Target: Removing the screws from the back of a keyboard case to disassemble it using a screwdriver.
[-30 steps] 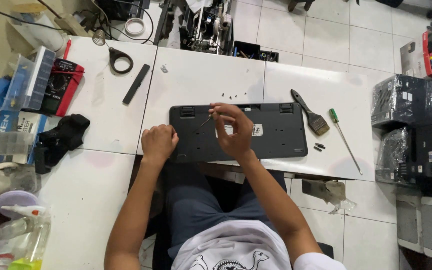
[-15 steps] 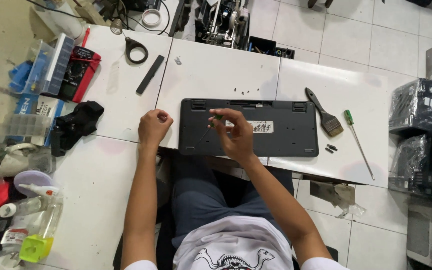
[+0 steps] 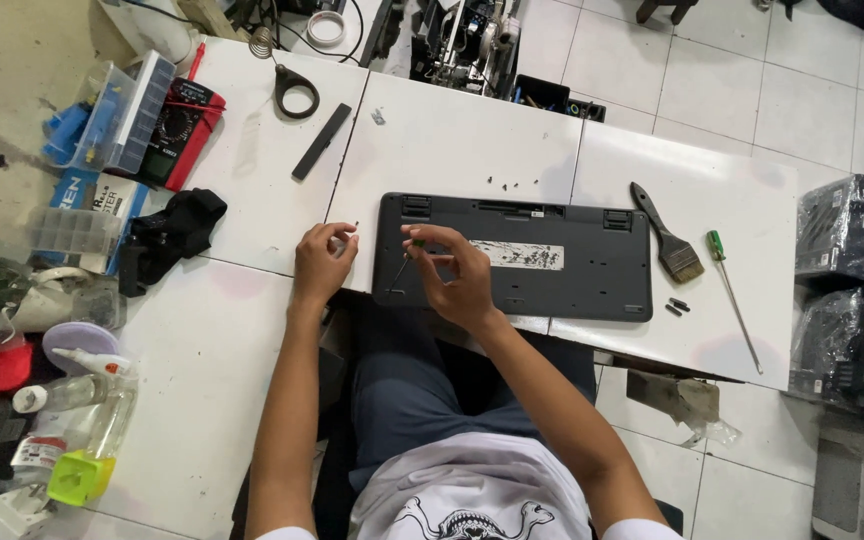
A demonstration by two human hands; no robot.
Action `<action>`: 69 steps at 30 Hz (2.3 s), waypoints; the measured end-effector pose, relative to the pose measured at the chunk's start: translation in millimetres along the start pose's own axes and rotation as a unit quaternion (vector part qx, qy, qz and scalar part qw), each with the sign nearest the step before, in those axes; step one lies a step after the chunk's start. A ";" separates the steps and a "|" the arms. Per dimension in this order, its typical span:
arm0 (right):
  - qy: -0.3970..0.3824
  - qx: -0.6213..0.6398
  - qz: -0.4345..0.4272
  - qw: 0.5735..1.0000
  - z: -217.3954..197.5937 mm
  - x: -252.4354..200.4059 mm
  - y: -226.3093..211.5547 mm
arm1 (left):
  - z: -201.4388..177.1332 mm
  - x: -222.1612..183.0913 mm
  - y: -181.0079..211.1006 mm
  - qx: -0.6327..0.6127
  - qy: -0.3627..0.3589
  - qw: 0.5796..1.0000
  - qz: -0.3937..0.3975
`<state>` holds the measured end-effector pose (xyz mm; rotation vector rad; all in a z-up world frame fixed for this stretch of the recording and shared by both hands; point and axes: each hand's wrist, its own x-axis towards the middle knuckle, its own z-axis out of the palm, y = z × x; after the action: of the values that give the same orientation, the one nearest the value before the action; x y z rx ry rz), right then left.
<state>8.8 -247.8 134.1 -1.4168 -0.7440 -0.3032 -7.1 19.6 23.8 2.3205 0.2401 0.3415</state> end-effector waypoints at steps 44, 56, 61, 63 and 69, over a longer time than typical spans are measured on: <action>0.024 -0.037 -0.017 0.999 22.0 2.4 -31.1 | 0.3 -85.3 36.1 0.133 -0.011 0.972 0.195; 0.014 -0.032 -0.025 0.999 21.9 -0.9 -27.3 | -6.1 -82.6 28.1 0.038 -0.033 0.980 0.191; 0.010 -0.031 -0.026 0.999 21.2 -0.5 -24.8 | -8.5 -81.9 27.8 0.010 -0.048 0.982 0.182; 0.006 -0.037 -0.033 0.999 22.3 -1.1 -25.0 | -10.5 -82.0 28.6 0.006 -0.052 0.983 0.178; 0.003 -0.031 -0.025 0.999 25.2 -2.3 -26.2 | -9.5 -82.2 26.2 0.010 -0.053 0.982 0.181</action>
<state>-16.0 -228.5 152.5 -1.4571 -0.7725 -0.3714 -86.1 -14.7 34.9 2.3890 -0.2377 0.3922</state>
